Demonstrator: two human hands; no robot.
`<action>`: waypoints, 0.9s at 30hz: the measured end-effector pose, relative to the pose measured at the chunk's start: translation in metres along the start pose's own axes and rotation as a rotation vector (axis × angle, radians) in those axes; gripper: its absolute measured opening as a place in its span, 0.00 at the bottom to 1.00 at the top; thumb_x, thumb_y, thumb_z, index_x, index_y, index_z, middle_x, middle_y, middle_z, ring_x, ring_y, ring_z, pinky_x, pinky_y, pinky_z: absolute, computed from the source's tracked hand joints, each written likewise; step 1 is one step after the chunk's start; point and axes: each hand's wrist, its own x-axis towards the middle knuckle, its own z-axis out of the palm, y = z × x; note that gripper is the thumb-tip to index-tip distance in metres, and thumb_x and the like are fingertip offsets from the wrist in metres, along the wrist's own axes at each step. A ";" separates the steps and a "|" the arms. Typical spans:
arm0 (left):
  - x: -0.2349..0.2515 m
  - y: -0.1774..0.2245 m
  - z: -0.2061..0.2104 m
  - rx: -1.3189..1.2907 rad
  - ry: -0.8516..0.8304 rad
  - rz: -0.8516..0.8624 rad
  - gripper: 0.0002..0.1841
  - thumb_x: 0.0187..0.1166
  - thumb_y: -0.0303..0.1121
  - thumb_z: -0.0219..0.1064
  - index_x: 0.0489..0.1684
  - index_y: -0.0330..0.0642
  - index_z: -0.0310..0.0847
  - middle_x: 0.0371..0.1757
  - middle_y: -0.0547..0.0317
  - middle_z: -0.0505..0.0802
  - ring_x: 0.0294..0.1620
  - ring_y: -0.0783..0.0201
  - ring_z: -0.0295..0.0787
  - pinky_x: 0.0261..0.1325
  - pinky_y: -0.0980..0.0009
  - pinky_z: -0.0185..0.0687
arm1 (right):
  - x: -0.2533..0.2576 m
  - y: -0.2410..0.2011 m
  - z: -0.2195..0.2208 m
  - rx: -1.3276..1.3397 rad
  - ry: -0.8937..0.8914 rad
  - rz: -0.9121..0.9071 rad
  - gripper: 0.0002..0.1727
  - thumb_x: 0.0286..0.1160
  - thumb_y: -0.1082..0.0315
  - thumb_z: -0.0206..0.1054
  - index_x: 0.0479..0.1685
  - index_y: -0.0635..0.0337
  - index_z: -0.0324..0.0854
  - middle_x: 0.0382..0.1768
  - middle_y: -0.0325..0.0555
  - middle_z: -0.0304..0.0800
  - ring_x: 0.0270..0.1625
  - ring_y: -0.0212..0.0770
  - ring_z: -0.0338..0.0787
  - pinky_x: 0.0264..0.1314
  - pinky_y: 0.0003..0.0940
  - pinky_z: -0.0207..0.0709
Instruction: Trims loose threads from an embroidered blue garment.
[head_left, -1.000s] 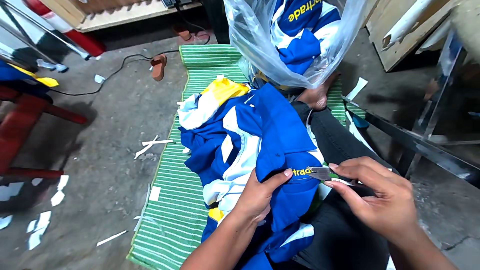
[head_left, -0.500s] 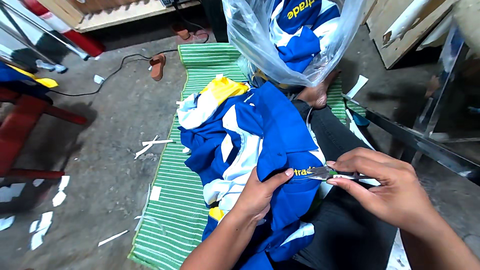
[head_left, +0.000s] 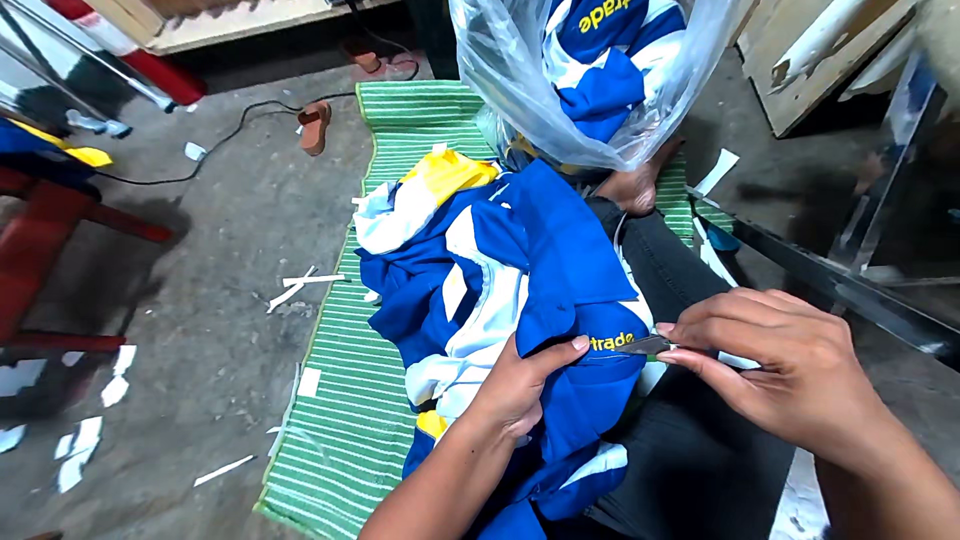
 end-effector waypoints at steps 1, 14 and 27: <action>0.000 0.000 0.000 -0.002 0.004 0.000 0.10 0.76 0.16 0.64 0.52 0.34 0.79 0.43 0.52 0.94 0.47 0.64 0.94 0.58 0.65 0.90 | 0.000 0.000 0.000 0.007 -0.001 0.000 0.16 0.81 0.50 0.66 0.39 0.48 0.96 0.41 0.37 0.96 0.42 0.34 0.89 0.43 0.37 0.75; -0.008 0.003 0.012 -0.014 0.044 0.147 0.07 0.77 0.16 0.63 0.47 0.32 0.82 0.41 0.52 0.95 0.45 0.65 0.95 0.57 0.65 0.91 | -0.025 -0.027 0.022 0.105 0.315 0.206 0.17 0.72 0.57 0.77 0.44 0.64 0.92 0.40 0.49 0.93 0.45 0.26 0.87 0.45 0.14 0.77; -0.011 -0.003 0.018 0.058 0.049 0.219 0.06 0.76 0.15 0.64 0.44 0.33 0.83 0.40 0.54 0.95 0.45 0.66 0.95 0.57 0.67 0.91 | -0.038 -0.042 0.036 -0.131 0.400 0.246 0.16 0.75 0.55 0.75 0.44 0.59 0.95 0.39 0.50 0.95 0.41 0.38 0.90 0.42 0.30 0.78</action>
